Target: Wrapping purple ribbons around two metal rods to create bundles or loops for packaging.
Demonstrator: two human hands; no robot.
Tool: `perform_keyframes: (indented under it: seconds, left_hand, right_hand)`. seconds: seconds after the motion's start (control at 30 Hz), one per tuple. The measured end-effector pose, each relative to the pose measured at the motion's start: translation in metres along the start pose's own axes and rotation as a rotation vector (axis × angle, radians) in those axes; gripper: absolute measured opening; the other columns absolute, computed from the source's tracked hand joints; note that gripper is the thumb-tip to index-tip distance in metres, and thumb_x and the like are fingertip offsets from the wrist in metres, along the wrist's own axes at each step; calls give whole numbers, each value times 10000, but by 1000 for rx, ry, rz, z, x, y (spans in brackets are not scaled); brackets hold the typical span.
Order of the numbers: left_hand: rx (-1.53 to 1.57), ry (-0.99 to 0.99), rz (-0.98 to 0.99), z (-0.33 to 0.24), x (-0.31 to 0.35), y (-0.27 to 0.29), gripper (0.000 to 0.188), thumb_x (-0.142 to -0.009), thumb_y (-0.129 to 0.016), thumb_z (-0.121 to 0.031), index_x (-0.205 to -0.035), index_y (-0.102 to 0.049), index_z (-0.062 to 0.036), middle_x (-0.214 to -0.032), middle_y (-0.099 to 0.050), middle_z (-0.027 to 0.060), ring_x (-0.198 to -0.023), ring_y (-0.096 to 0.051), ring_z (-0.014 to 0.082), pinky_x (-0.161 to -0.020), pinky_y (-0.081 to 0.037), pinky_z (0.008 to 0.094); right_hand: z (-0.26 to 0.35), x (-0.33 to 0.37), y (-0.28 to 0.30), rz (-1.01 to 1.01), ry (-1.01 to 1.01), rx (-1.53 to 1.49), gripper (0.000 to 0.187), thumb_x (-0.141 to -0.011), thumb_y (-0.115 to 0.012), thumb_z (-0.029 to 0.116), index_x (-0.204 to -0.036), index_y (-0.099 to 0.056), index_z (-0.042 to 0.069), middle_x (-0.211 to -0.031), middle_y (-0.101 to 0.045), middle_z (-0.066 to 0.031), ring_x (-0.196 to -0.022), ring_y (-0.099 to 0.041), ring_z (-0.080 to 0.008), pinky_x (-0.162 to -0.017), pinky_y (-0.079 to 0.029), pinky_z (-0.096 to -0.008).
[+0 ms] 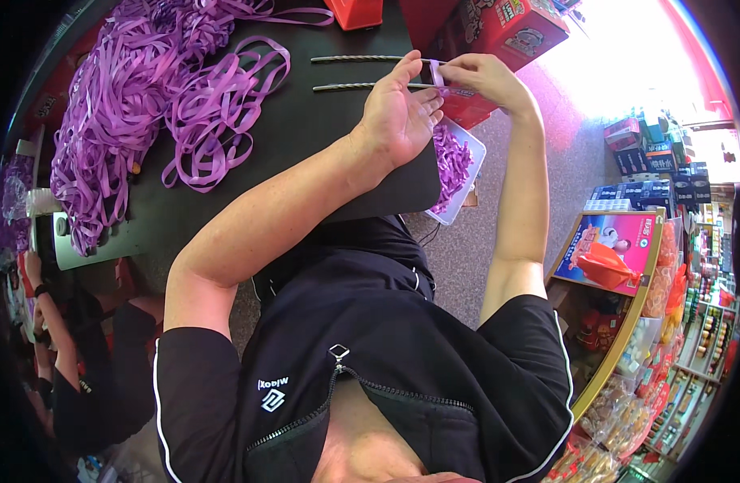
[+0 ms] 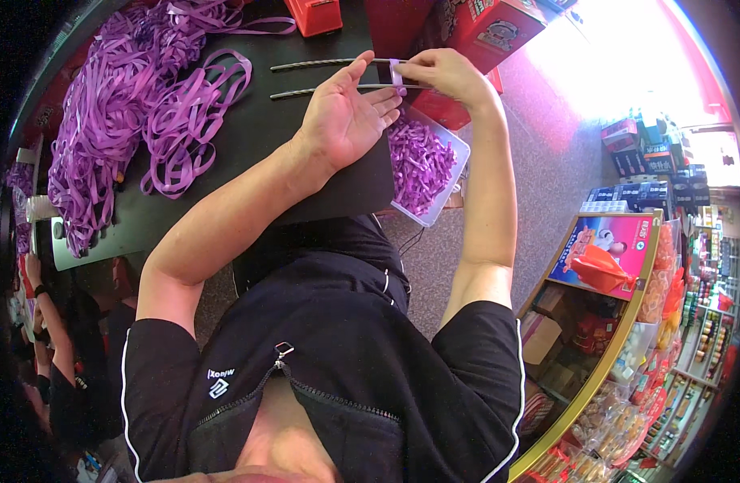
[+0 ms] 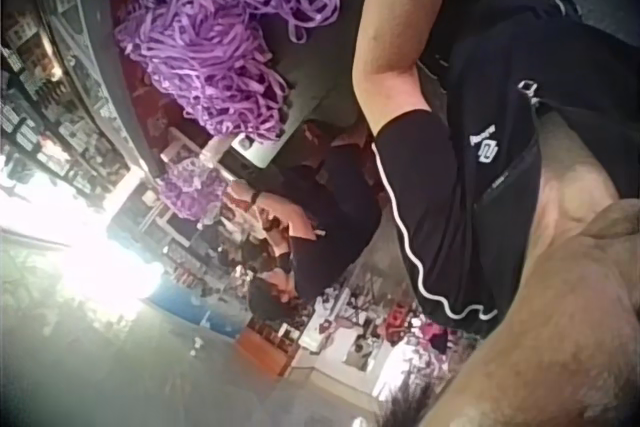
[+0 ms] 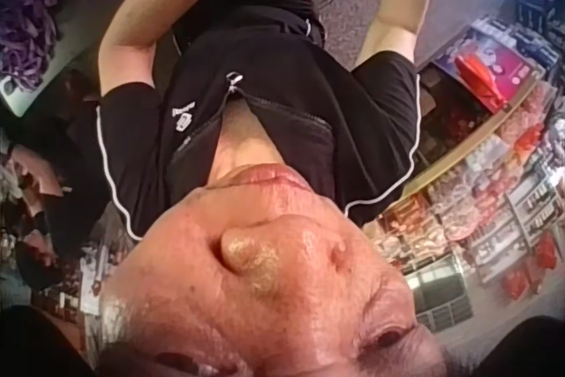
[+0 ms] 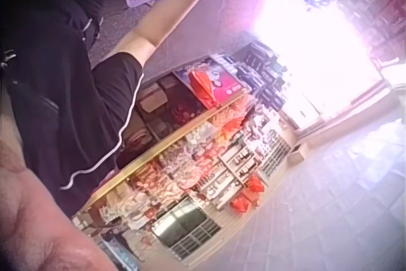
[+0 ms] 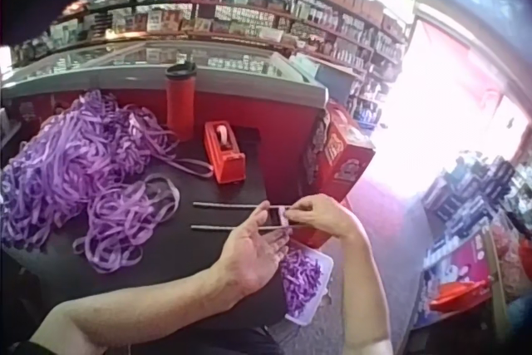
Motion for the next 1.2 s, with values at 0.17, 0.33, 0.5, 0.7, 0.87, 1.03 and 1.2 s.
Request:
perform_keyframes:
  seconds: [0.17, 0.33, 0.5, 0.7, 0.87, 1.03, 1.2]
  left_hand:
    - [-4, -7, 5, -2, 2, -2, 460, -968, -437, -306, -1402, -302, -234, -1455, -111, 341, -1388, -132, 394, -1143, -61, 441]
    - [-18, 5, 17, -3, 1, 4, 512, -961, -451, -305, -1432, -263, -233, -1471, -32, 348, -1404, -78, 403, -1144, -61, 437]
    - [-4, 12, 23, -5, 2, 3, 537, -954, -472, -304, -1436, -255, -204, -1468, -80, 347, -1396, -123, 404, -1143, -73, 444]
    - [-27, 27, 37, -4, 1, 1, 537, -951, -479, -316, -1431, -264, -204, -1466, -116, 338, -1390, -153, 394, -1138, -95, 451]
    - [-18, 37, 33, -3, 0, 1, 523, -952, -476, -321, -1425, -281, -210, -1471, -113, 330, -1390, -156, 386, -1137, -101, 451]
    - [-28, 42, 63, -2, 0, 1, 532, -951, -478, -321, -1433, -275, -219, -1472, -113, 325, -1390, -155, 383, -1136, -107, 446]
    - [-31, 37, 56, -4, 1, 0, 537, -949, -480, -319, -1435, -277, -215, -1468, -114, 333, -1390, -150, 389, -1138, -101, 446]
  right_hand:
    - [-60, 22, 12, -196, -175, -407, 339, -905, -549, 367, -985, -695, 71, -869, -663, -34, -752, -585, -66, -589, -367, -190]
    - [-99, 4, -86, -87, -184, -1186, 333, -882, -565, 217, -1145, -595, 15, -933, -643, -99, -808, -621, -172, -736, -511, -290]
    - [-56, -7, -129, 165, 29, -1762, 311, -904, -553, 142, -1177, -544, -7, -1021, -628, -84, -858, -627, -152, -785, -522, -287]
    - [-38, -8, -121, 259, 248, -1899, 354, -857, -634, 140, -1166, -543, -7, -1020, -630, -67, -871, -636, -132, -769, -537, -268]
    - [-51, -14, -119, 258, 282, -1868, 419, -799, -698, 133, -1159, -540, -13, -1022, -628, -67, -883, -641, -145, -760, -544, -272]
    - [-50, -14, -119, 397, 246, -1860, 344, -798, -694, 128, -1087, -574, -16, -1054, -628, -88, -879, -648, -171, -763, -543, -287]
    - [-69, -13, -107, 246, -59, -1667, 198, -867, -633, 177, -980, -624, 15, -868, -665, -92, -806, -642, -195, -754, -536, -343]
Point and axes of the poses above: each hand's wrist, its own x-axis away from the middle knuckle, its own y-axis out of the back of the hand, z = x × y, the point moved 10 cm from there along -x, towards the middle knuckle
